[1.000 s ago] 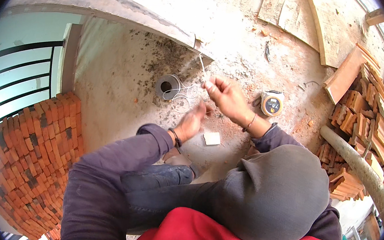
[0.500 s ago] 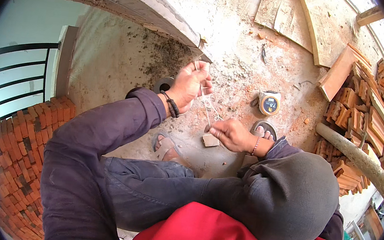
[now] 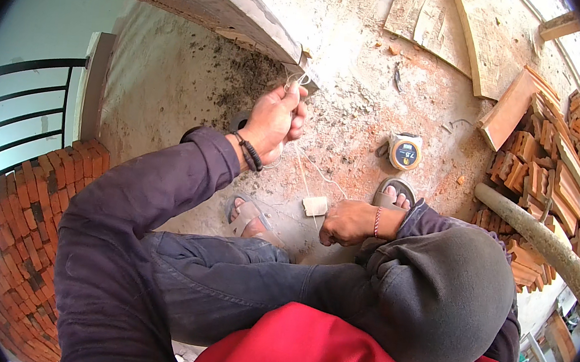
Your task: The person measures sections of a wall using a measuring tape and a pencil, then ties and stretches string along the wall to mark a level line.
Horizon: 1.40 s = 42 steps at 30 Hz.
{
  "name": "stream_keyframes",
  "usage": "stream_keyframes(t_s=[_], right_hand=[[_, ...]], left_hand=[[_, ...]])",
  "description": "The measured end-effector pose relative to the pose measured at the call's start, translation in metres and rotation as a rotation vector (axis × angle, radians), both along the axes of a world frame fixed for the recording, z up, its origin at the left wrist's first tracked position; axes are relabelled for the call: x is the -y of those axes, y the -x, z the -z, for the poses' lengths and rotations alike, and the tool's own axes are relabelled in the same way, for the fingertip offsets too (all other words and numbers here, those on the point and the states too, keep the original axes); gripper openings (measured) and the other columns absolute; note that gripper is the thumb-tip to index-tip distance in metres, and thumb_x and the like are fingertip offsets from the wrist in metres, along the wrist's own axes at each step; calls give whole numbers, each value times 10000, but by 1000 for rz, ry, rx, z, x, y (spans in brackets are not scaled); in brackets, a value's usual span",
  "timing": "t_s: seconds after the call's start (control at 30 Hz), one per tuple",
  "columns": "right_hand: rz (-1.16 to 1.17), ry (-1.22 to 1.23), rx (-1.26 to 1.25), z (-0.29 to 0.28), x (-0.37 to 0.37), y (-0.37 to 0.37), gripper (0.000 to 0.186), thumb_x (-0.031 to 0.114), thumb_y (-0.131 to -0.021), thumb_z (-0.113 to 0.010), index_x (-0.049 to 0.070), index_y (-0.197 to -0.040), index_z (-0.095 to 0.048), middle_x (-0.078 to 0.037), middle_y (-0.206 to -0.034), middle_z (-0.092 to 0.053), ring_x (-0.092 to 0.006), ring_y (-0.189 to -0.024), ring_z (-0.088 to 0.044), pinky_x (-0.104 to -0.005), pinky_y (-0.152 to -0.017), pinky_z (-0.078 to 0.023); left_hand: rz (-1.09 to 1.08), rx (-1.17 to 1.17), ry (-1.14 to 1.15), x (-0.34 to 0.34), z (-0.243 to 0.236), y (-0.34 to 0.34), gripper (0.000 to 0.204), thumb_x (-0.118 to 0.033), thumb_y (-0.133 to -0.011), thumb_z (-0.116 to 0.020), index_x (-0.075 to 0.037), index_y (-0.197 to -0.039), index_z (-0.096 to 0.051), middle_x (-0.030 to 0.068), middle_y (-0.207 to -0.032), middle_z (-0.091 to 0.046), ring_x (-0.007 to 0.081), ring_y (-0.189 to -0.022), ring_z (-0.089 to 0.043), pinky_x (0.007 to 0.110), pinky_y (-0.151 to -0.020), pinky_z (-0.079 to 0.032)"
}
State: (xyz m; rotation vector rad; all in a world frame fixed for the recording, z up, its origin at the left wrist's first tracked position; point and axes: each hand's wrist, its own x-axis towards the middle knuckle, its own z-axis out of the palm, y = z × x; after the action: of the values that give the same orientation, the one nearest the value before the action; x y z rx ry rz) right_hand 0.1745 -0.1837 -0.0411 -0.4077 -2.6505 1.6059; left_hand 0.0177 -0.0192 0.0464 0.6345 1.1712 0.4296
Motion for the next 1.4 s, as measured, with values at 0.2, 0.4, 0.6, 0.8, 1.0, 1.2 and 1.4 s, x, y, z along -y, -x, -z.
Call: stream_keyframes(t_s=[0.2,0.4,0.6,0.8,1.0,1.2,1.4], right_hand=[[159,-10,170,7,-21,-3,144,112,-716,-632,33,-831,-669,-178,-901,-652,-353,-876,-629,-429,-726,-502],[1080,1290,-673,-33,-114,-6,486,296,-979,-473,34,-1377,-379,-141,-1040,-626,-198,-893,-615,-346,-828,-508],[866,726,-451,-49,-100,8,164,174,-965,-514,70,-920,-632,24,-682,-549,-74,-589,-484,-254,-581,-447],[946,339,-241,-15,-81,10,106,142,-882,-581,51,-907,-631,-112,-777,-643,-219,-728,-615,-363,-685,-487],[880,-250,-41,15,-85,-9,146,137,-828,-627,46,-943,-631,-146,-802,-580,-327,-848,-587,-413,-755,-467],[489,105,-171,3,-69,4,138,133,-853,-584,2,-811,-592,-194,-837,-603,-376,-843,-581,-444,-759,-455],[429,147,-317,-17,-59,37,169,162,-847,-604,-5,-820,-599,-197,-809,-602,-384,-844,-575,-450,-757,-449]], left_hand=[[453,-159,17,37,-4,17,236,-252,-1008,-418,-70,-1018,-569,-37,-622,-496,42,-501,-388,201,-495,-342],[1236,-60,-275,64,-8,10,304,-310,-970,-479,-74,-935,-667,13,-626,-570,96,-588,-531,276,-615,-446],[1473,-33,-491,61,14,37,273,-287,-936,-516,-79,-1020,-670,98,-862,-668,178,-845,-631,276,-802,-485],[1453,-189,-25,22,3,52,235,-207,-934,-555,-53,-1098,-626,47,-961,-658,108,-920,-573,283,-839,-452],[1665,229,101,40,-48,44,279,-244,-962,-513,-65,-1153,-610,89,-1021,-643,174,-970,-577,316,-866,-440],[1686,53,-79,2,-66,68,343,-271,-969,-491,-44,-1213,-576,145,-1164,-603,237,-1072,-567,334,-928,-425],[1200,-510,-616,-17,-14,68,501,-351,-976,-458,30,-1301,-458,199,-1234,-551,278,-1133,-538,350,-986,-407]])
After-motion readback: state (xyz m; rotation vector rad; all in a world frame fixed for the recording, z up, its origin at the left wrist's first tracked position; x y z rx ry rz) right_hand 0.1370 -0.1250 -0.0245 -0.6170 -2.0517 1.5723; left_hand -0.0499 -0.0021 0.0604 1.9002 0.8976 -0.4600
